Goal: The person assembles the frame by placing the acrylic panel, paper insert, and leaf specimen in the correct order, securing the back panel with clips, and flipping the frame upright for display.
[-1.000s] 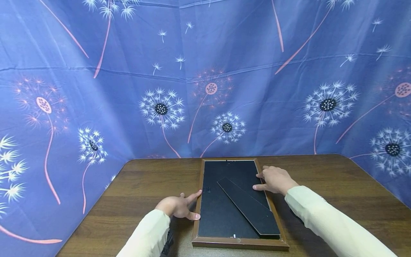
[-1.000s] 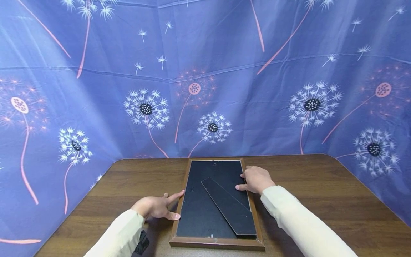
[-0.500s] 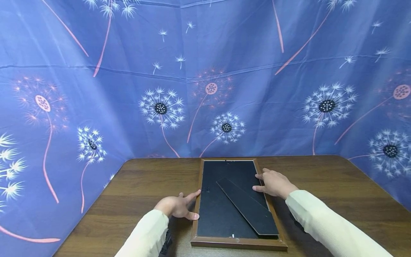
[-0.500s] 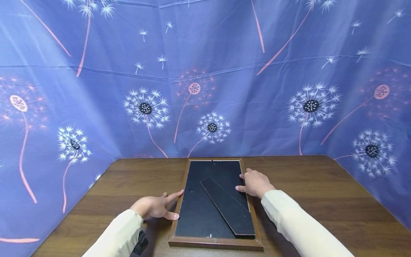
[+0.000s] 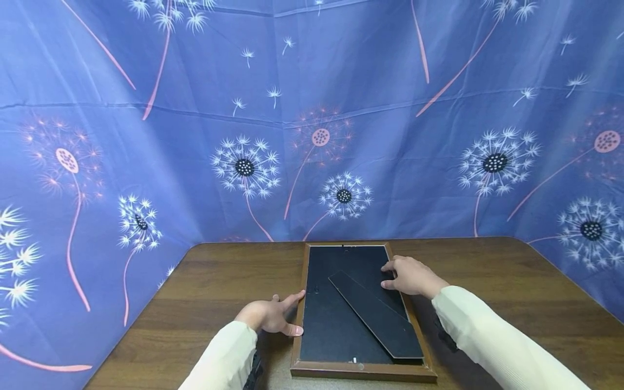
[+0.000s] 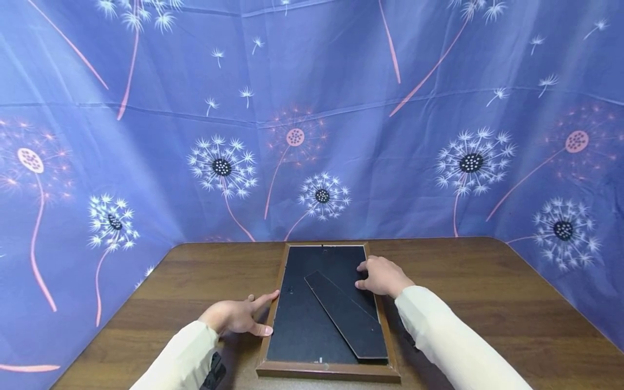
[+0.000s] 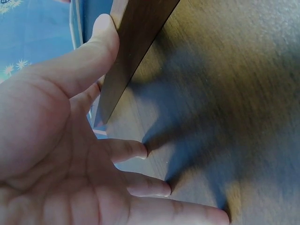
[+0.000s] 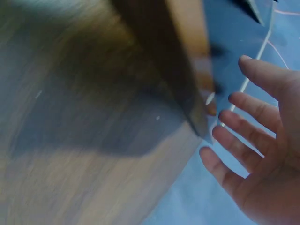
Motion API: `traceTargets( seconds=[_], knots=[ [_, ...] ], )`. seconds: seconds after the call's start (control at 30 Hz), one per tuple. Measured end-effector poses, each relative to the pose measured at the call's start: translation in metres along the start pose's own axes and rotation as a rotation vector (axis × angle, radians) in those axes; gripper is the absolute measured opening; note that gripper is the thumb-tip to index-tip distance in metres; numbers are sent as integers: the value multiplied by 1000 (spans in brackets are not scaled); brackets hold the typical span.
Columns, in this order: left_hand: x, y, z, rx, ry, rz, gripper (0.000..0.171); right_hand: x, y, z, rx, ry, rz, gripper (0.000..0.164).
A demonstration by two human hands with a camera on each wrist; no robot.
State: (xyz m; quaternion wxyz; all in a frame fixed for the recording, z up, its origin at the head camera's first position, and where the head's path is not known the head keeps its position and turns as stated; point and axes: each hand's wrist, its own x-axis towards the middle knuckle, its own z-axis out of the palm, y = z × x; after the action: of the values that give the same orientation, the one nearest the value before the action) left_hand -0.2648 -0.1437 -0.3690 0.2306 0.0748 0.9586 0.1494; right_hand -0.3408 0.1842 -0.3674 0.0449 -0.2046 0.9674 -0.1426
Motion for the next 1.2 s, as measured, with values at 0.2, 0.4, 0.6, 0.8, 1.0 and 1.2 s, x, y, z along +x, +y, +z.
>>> traceTargets(
  seconds=[0.2,0.4,0.6,0.8,1.0,1.2],
  knots=[
    [-1,0,-1,25,0,-6,83,11,-7,-5,198,-22,-18,43],
    [3,-2,1,22,0,-8,84,27,-13,-5,241,-51,2,46],
    [3,-3,1,33,7,-11,84,45,-21,-6,184,-65,-42,50],
    [3,-1,1,47,5,-31,83,65,-31,-6,128,-82,-47,54],
    [4,1,2,60,4,-41,83,81,-36,-4,95,-86,-21,57],
    [3,0,2,61,22,-33,82,93,-35,3,83,-92,4,60]
  ],
)
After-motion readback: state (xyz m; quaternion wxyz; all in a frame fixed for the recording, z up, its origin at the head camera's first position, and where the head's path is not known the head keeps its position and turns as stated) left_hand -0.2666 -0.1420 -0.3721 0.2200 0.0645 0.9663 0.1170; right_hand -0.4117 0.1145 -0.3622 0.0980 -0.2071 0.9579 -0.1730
